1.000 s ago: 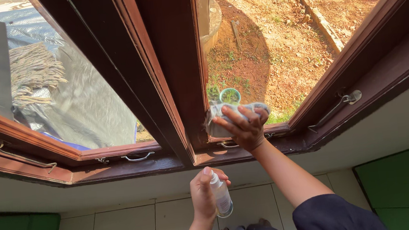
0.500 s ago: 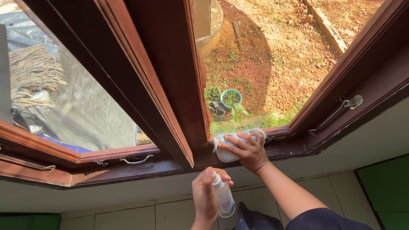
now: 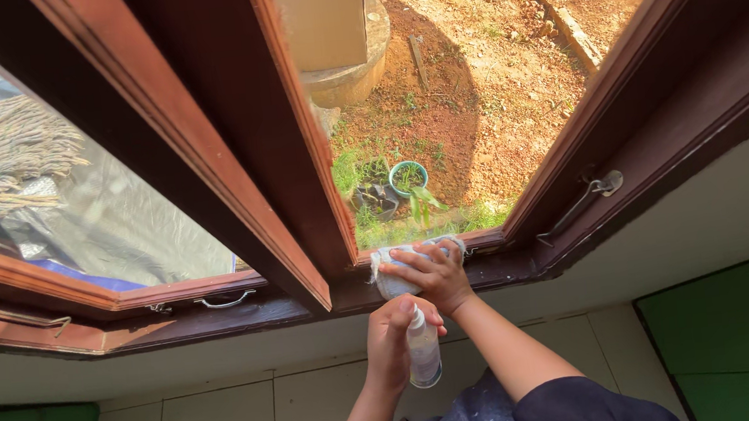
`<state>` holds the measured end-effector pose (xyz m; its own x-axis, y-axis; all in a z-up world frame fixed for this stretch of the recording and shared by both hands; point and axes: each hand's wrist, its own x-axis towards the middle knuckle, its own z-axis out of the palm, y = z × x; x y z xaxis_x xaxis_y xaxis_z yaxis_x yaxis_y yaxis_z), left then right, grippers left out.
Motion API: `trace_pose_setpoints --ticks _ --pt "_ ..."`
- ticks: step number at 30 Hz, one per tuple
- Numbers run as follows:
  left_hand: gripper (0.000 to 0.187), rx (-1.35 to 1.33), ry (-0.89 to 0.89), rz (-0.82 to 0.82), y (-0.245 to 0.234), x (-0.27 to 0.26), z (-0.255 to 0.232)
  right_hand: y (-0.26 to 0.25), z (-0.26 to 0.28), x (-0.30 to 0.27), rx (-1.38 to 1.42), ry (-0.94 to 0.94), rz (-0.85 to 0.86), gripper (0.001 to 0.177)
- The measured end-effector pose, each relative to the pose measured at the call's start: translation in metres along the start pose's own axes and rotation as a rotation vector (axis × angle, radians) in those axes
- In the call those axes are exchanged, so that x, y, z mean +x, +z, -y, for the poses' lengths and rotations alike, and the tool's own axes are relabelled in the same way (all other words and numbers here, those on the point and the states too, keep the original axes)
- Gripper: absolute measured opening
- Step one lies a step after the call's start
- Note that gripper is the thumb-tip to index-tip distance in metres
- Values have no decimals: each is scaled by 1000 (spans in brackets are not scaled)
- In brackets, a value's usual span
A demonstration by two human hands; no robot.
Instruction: The person cleans a window by spraying liquid from a bottle onto the glass and wiping the surface with a cloth.
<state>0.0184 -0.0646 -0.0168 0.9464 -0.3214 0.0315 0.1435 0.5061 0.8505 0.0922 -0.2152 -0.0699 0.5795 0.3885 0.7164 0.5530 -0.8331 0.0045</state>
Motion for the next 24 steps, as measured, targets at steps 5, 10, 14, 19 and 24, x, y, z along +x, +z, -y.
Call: trace_pose_setpoints --ticks 5,10,14,19,24 --pt "53 -5 -39 4 12 9 6 10 -6 -8 -113 -14 -17 39" --pt "52 -23 -47 3 24 12 6 9 -11 -9 -12 -10 34 42" --pt "53 -12 -26 18 32 11 8 -12 -12 -1 74 -26 7 39" --pt "52 -99 14 16 43 12 15 -62 -24 25 94 -55 -197 41" --pt "52 -91 59 24 57 12 17 -100 -44 62 15 -31 -353 30"
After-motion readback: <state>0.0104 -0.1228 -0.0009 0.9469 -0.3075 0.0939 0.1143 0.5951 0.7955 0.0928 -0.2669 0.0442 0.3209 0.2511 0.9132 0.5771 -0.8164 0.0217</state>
